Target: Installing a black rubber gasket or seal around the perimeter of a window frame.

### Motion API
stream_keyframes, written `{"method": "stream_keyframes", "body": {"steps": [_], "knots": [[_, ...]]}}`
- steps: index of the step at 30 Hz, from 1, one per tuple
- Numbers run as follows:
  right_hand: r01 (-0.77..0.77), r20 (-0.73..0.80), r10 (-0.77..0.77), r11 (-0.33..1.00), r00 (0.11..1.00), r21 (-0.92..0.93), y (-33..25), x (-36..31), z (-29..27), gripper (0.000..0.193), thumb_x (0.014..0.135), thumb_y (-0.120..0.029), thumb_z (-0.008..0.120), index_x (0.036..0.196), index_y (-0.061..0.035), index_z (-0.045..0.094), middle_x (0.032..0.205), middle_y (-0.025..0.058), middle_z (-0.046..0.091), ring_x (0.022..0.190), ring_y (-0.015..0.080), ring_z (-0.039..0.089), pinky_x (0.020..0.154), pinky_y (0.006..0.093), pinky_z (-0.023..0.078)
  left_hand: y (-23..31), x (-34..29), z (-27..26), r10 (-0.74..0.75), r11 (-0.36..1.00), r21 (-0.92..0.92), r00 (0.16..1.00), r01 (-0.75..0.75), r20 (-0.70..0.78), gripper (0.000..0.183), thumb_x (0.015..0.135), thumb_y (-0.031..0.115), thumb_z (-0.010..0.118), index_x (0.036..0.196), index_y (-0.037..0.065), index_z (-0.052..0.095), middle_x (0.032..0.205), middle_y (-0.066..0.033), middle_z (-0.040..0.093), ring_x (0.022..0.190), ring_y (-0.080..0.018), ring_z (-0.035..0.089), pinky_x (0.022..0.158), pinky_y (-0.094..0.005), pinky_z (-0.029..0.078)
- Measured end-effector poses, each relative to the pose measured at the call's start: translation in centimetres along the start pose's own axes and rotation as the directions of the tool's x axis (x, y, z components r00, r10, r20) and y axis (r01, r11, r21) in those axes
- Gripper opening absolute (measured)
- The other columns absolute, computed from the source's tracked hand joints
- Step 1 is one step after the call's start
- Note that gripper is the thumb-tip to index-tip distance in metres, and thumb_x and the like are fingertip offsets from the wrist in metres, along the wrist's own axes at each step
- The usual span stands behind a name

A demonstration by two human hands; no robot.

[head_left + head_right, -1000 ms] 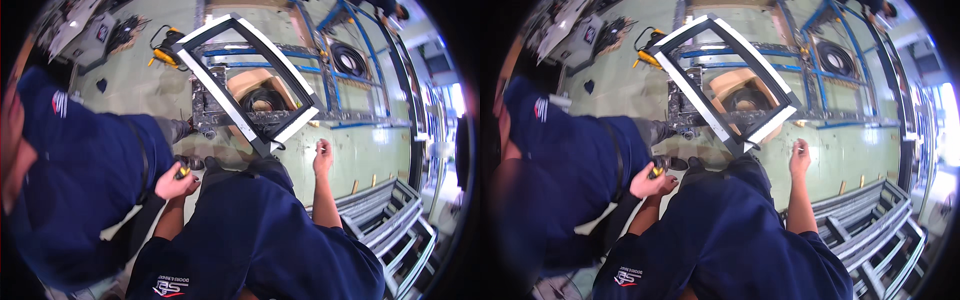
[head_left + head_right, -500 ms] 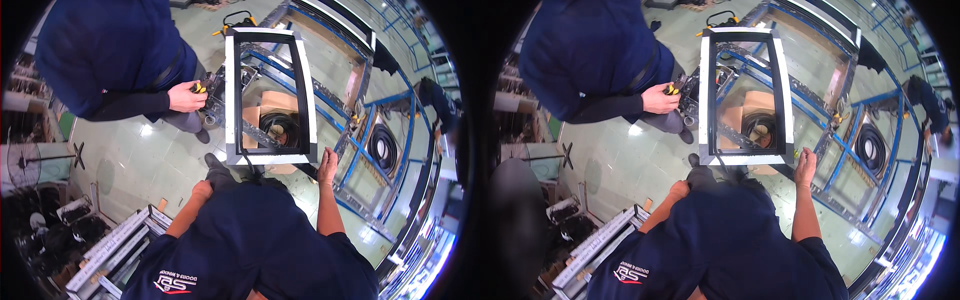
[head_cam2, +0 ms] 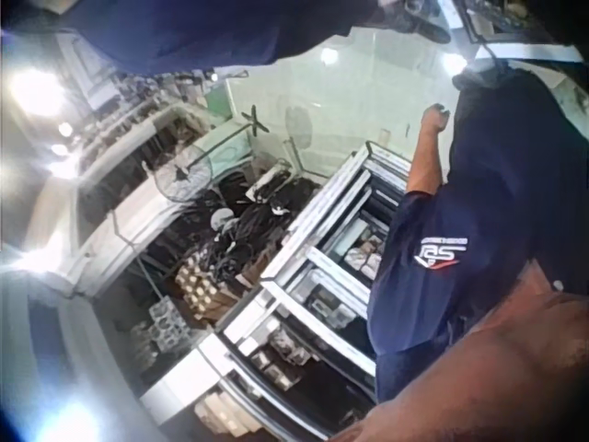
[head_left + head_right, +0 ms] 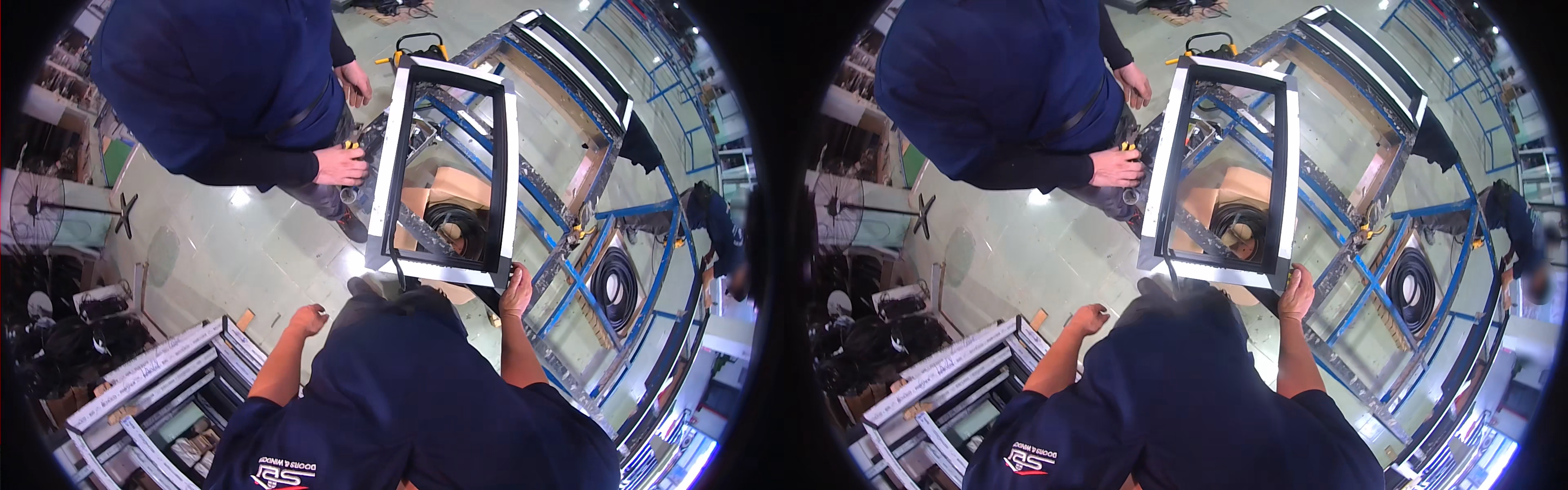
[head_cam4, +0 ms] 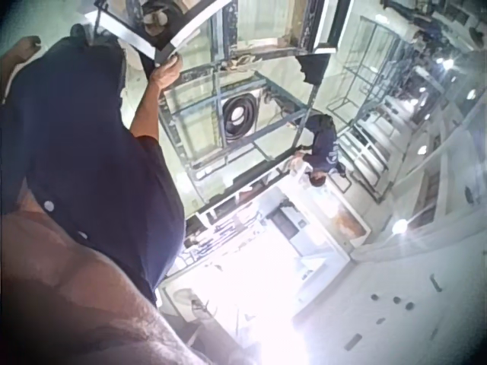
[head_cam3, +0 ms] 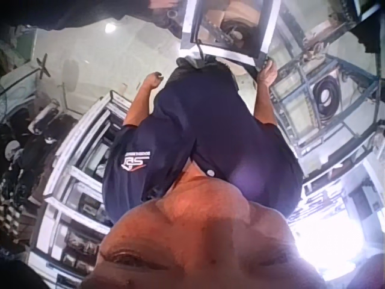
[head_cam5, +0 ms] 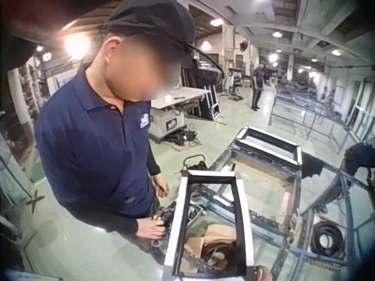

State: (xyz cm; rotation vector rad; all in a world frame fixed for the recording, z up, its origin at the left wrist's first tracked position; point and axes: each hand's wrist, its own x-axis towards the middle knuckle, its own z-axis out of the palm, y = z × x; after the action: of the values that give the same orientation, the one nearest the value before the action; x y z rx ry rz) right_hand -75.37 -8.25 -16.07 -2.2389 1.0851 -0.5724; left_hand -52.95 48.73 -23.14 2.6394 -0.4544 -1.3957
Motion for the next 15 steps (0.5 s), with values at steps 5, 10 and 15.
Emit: {"method": "stream_keyframes", "body": {"steps": [5,10,15], "knots": [[-0.06,0.107,0.044,0.986,0.993,0.153,1.9,-0.3,0.0,0.059,0.122,-0.05,0.04,0.135,-0.0036,0.075,0.123,0.0191,0.078,0.108,0.0348,0.076,0.096,0.045,0.058,-0.3,-0.3,0.6,-0.071,0.997,0.007,0.993,0.072,-0.099,0.054,0.101,0.047,0.072,0.135,0.006,0.079,0.132,-0.0246,0.079,0.126,-0.043,0.074,0.11,-0.0512,0.059],[-0.114,0.286,-0.024,0.883,0.958,0.456,3.2,2.3,1.9,0.058,0.119,-0.041,0.058,0.157,0.0036,0.059,0.144,0.0182,0.071,0.129,0.0259,0.067,0.114,0.0386,0.051,6.6,-0.6,1.0,-0.072,0.92,-0.386,0.945,-0.06,-0.32,0.049,0.102,0.042,0.071,0.131,0.004,0.079,0.126,-0.0247,0.08,0.121,-0.0431,0.075,0.107,-0.0501,0.06],[-0.373,0.617,-0.043,0.763,0.786,0.528,2.6,6.3,1.5,0.064,0.115,-0.034,0.069,0.164,0.0028,0.05,0.149,0.0144,0.066,0.136,0.0222,0.062,0.119,0.0358,0.046,11.9,-1.4,2.6,-0.05,0.986,-0.168,0.971,0.011,-0.235,0.049,0.102,0.042,0.071,0.132,0.004,0.079,0.125,-0.0261,0.08,0.121,-0.0419,0.076,0.108,-0.0487,0.06]]}}
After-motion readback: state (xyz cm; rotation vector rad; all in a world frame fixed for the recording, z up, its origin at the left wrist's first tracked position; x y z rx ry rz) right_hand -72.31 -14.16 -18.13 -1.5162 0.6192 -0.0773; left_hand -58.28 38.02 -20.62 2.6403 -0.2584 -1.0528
